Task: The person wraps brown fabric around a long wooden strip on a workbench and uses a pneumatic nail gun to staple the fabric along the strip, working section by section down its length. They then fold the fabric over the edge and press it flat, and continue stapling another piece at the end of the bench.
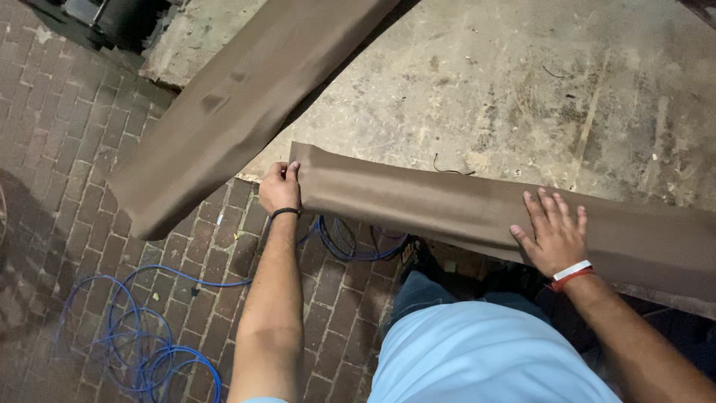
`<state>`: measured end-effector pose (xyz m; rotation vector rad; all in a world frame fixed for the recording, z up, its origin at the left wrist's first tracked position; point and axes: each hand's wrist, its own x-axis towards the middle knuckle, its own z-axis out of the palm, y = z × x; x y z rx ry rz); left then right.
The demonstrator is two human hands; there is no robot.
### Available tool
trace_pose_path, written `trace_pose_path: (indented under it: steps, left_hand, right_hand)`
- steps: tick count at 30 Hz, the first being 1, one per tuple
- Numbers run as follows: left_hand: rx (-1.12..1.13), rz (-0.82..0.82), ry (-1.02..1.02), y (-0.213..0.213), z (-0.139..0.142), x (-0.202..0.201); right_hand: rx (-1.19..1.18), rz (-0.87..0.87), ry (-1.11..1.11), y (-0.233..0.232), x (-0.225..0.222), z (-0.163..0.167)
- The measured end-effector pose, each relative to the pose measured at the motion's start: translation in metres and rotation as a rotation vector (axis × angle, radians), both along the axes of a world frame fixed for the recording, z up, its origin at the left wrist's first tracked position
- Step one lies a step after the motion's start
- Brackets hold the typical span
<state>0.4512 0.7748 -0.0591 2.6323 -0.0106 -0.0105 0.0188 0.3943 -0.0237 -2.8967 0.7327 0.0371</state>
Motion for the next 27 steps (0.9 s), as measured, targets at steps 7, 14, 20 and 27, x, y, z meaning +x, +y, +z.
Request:
trace_pose_path:
  steps: [7,14,20,27]
  left_hand:
    - [-0.077,0.032,-0.037,-0.008,0.027,-0.016]
    - [-0.185,-0.642,-0.171,-0.125,0.07,-0.151]
    - [-0.067,-1.356,0.038,-0.232,0.091,-0.322]
    - [0.204,-1.381,0.087,-0.276,0.11,-0.364]
  right_hand:
    - [-0.001,-0.024,-0.023,0.012,-0.004,0.014]
    - [0.006,-0.057,0.035,0.018,-0.011,0.024]
    - [0.086,-0.159,-0.12,-0.002,-0.07,0.016]
    - [-0.048,-0.531,0.024,-0.117,-0.247,0.011]
